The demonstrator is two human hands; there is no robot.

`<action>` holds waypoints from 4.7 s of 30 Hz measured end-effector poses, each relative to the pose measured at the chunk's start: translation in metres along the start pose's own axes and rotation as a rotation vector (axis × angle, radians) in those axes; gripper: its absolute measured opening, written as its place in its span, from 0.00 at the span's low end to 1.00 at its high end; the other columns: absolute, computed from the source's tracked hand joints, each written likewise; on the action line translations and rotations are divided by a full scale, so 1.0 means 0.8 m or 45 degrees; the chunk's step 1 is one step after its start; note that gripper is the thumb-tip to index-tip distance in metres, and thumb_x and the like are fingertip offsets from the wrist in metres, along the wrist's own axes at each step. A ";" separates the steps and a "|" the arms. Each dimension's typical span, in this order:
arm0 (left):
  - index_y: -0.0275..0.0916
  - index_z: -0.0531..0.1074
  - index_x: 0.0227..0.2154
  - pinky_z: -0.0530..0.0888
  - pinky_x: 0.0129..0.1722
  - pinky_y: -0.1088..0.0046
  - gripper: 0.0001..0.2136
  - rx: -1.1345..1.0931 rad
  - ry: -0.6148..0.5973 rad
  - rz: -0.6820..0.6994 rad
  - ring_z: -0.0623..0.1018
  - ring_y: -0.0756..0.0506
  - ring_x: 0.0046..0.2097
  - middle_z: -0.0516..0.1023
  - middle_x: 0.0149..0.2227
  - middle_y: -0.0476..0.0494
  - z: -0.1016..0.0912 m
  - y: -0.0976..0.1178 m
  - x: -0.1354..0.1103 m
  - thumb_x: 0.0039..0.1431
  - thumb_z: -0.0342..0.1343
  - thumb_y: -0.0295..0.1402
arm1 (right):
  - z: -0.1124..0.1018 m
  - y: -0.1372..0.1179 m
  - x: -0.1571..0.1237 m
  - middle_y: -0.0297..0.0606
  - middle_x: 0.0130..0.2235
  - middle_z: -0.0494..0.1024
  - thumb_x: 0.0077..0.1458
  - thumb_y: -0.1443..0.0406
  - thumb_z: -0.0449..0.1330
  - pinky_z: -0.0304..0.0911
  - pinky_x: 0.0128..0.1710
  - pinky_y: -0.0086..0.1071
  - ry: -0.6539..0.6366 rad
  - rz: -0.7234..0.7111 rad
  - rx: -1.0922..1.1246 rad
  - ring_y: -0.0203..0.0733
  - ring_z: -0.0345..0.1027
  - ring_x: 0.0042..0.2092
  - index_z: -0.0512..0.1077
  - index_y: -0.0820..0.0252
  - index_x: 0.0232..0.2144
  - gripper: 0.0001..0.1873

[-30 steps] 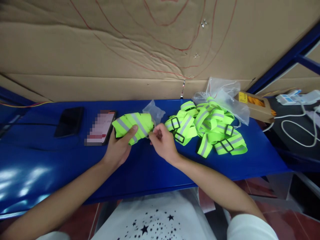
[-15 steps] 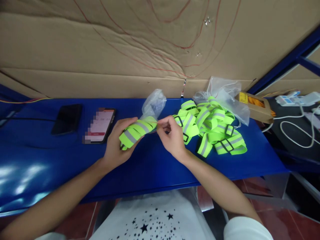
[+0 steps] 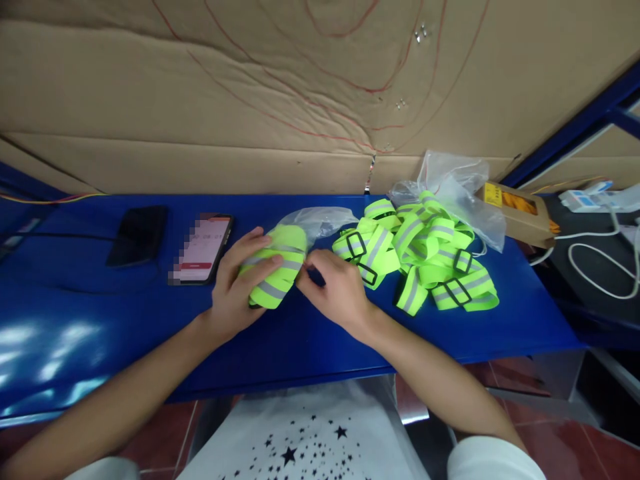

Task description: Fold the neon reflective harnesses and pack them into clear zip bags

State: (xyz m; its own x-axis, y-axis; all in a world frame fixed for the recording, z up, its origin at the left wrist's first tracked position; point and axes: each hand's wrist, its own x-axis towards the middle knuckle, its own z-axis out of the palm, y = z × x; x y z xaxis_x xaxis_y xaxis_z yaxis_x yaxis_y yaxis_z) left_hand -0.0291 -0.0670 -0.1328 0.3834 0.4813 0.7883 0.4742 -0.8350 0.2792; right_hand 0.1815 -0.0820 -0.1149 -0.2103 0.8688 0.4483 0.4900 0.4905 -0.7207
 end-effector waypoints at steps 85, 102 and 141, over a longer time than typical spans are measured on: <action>0.46 0.60 0.66 0.77 0.60 0.64 0.33 -0.848 -0.551 -0.787 0.79 0.39 0.61 0.77 0.60 0.38 -0.020 0.016 0.023 0.61 0.68 0.40 | -0.035 -0.007 0.006 0.38 0.41 0.81 0.68 0.61 0.60 0.65 0.42 0.38 -0.232 -0.703 -0.576 0.41 0.75 0.41 0.75 0.56 0.52 0.13; 0.43 0.70 0.60 0.56 0.75 0.50 0.25 -0.499 -0.948 -0.425 0.72 0.38 0.67 0.77 0.62 0.40 -0.022 0.001 0.026 0.64 0.65 0.43 | -0.029 -0.011 0.002 0.36 0.40 0.84 0.69 0.57 0.61 0.63 0.41 0.36 -0.125 -0.822 -0.539 0.40 0.73 0.40 0.78 0.58 0.46 0.12; 0.40 0.81 0.51 0.77 0.58 0.62 0.20 -1.595 -0.475 -1.412 0.83 0.38 0.55 0.84 0.53 0.39 -0.016 0.040 0.019 0.57 0.71 0.39 | -0.069 0.006 0.014 0.41 0.48 0.77 0.61 0.61 0.69 0.73 0.42 0.31 -0.314 0.030 0.403 0.38 0.73 0.45 0.75 0.57 0.49 0.15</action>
State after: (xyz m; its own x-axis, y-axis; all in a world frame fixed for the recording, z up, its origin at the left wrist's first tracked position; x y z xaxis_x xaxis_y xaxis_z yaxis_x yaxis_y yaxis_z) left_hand -0.0179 -0.0896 -0.1047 0.5606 0.8096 -0.1741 -0.1728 0.3200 0.9315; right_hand 0.2282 -0.0741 -0.0839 -0.4177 0.8514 0.3172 0.2202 0.4336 -0.8738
